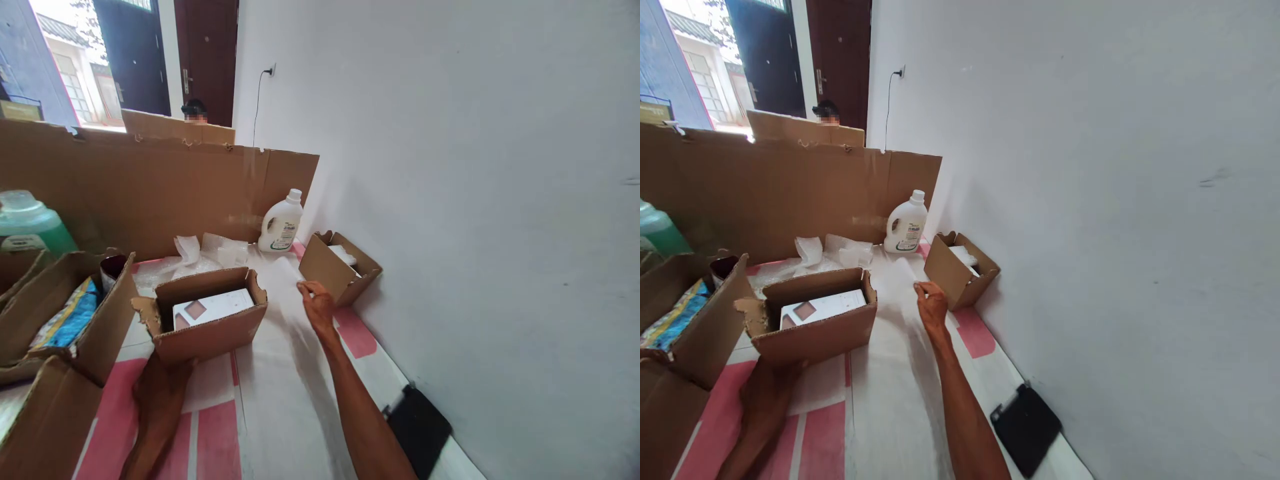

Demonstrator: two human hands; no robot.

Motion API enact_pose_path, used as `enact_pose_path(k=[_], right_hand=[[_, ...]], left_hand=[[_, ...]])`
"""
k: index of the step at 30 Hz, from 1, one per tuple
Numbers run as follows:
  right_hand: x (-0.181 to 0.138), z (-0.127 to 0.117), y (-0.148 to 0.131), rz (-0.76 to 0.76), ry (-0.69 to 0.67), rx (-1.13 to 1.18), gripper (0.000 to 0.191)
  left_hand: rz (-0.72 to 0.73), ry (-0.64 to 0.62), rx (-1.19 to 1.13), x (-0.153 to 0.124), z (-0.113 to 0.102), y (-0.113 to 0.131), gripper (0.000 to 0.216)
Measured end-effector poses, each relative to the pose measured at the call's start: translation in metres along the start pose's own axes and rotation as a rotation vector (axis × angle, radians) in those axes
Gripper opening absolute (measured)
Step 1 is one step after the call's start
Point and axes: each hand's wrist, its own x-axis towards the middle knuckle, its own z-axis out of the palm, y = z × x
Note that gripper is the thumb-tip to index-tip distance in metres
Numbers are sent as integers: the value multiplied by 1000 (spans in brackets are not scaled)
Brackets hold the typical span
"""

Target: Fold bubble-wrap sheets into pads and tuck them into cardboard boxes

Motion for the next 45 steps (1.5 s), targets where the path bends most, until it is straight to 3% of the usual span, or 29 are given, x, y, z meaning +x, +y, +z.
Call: enact_pose_path(k=[6,10,12,17,20,23,29,35,39,41,45], right_hand=[[-21,-93,-47,-66,112,-18,26],[-50,-130,-85,-16,134,-22,31],[-67,-136,-101,4,63,35,39],[-119,-127,-126,61,-153,266,45],[-151,-123,-136,75,-224,290,47],[-176,-123,-145,129,-291,347,48],[-193,-123,-142,311,-451,432,42],[-195,-111,-120,314,-641,517,37],[-202,-99,-113,358,-652,584,35],[-206,-94,-112,373,-616,572,33],[-214,-94,-116,379,-534,513,22]], left_hand=[[-34,-4,-23,-4,0,4,75],[164,315,-114,-49,6,9,103],[329,405,-147,-83,8,16,110],[695,151,-141,-163,-6,47,120],[882,120,-64,-189,-19,63,126],[963,156,6,-200,-26,66,118],[903,160,-38,-190,-29,44,63],[632,-56,-360,-177,-52,26,19],[386,-115,-413,-179,-61,22,24],[351,-124,-421,-186,-61,20,29],[437,-155,-374,-200,-48,19,92]])
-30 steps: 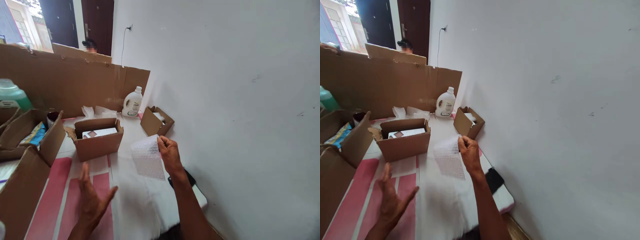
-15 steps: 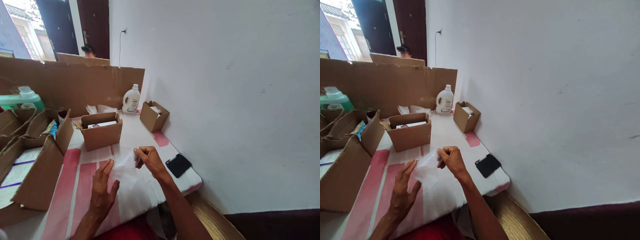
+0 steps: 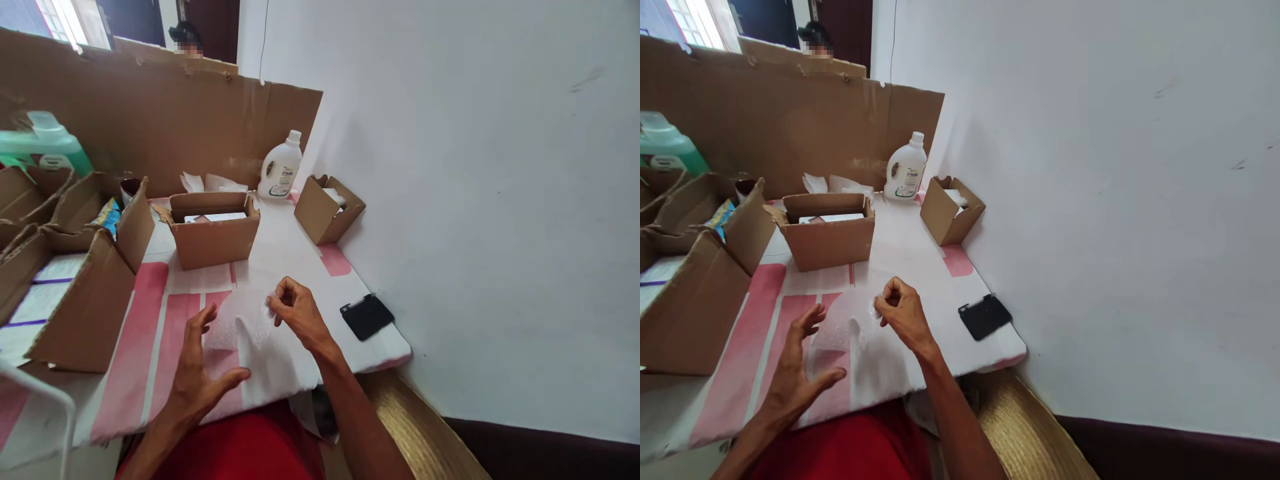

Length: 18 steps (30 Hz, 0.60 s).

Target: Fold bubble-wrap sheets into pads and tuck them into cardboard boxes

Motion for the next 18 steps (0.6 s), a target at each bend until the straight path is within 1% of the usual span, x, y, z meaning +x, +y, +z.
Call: enact_pose_path(k=[1,2,3,5,7,8,9,12,14,16,18], right_hand=[[-2,0,-1,-6,1,2,20],[-4,-1,-2,-14,-5,14,17],[-6,-2,-3,-25,-14,36,16],[-9,-6,-4,-39,-29,83,25],[-11,-12,-3,-27,-32,98,30],[-11,-14,-2,-18,-26,91,29],[-12,-16,0,-9,-16,80,28],[-12,-16,7,23,-6,65,31],[-13,-10,13,57,-24,93,37],[-14,-1,20,94,-39,138,47],[-16,8,29,123,-33,187,54]], left_hand=[[-22,10,29,-1,4,-2,102],[-76,25,42,-2,8,-4,103],[-149,30,28,-1,10,-6,98],[-282,-23,-65,2,10,-11,74],[-363,-121,-175,5,3,-13,50],[-397,-155,-220,5,-3,-12,42],[-439,-180,-264,6,-8,-10,40],[-612,-199,-398,4,-24,-1,46],[-710,-195,-442,3,-31,4,51],[-779,-192,-436,4,-36,3,57],[-805,-185,-384,6,-40,-3,64]])
